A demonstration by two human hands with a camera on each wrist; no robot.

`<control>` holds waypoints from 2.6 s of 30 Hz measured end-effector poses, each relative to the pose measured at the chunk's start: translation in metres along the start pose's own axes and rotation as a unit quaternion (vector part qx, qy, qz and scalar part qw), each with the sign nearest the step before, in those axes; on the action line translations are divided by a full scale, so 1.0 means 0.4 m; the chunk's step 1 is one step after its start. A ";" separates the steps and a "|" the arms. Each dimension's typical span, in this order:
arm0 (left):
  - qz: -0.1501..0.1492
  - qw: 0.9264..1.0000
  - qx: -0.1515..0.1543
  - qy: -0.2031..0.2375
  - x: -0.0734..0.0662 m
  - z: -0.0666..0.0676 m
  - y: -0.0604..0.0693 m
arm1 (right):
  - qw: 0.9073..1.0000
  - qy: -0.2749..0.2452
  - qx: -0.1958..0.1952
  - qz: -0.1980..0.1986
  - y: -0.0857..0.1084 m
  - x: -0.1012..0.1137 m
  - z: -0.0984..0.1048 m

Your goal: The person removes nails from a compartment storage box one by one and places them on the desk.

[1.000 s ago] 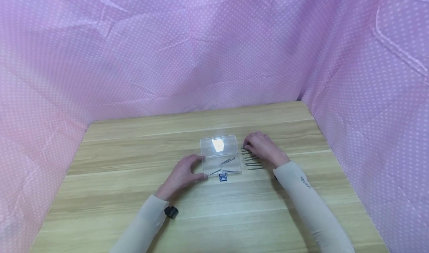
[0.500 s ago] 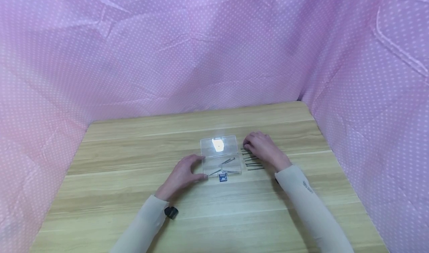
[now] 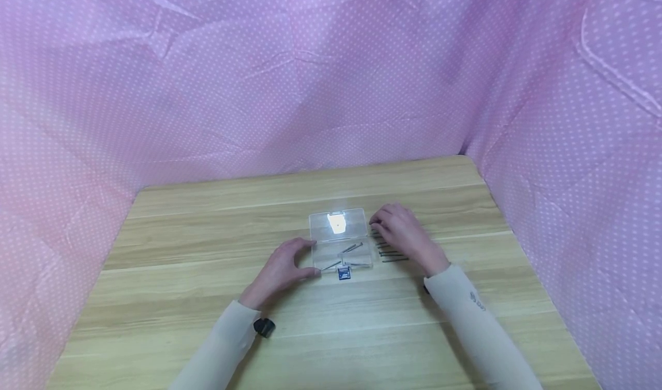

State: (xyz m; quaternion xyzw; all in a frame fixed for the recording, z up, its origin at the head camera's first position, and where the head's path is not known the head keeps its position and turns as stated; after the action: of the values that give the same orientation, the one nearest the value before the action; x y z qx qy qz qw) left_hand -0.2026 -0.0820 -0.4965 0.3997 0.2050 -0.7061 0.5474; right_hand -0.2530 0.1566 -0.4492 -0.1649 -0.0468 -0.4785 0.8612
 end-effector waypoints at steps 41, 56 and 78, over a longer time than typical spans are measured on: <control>0.000 1.000 -0.007 0.008 -0.002 -0.005 0.007 | 0.997 -0.007 0.028 0.073 0.002 0.146 -0.043; 0.004 1.000 -0.005 0.008 -0.001 -0.005 0.005 | 0.995 -0.018 0.080 0.058 -0.017 0.145 -0.081; 0.000 1.000 -0.001 0.003 -0.004 -0.003 0.004 | 0.984 -0.005 0.117 0.136 -0.041 0.157 -0.105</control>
State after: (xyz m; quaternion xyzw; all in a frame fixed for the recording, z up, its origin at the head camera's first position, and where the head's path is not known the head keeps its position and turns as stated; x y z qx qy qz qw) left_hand -0.2004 -0.0806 -0.4956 0.4011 0.2075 -0.7044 0.5476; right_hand -0.2362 0.0841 -0.4699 -0.0700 -0.0842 -0.3467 0.9316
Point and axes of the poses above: each hand's wrist, its own y-axis away from the middle knuckle, its own z-axis out of the back of the hand, x = y × z, the point moved 10 cm from there along -y, towards the middle knuckle, and after that the axes turned 11 degrees about y, right-handed, at the moved point
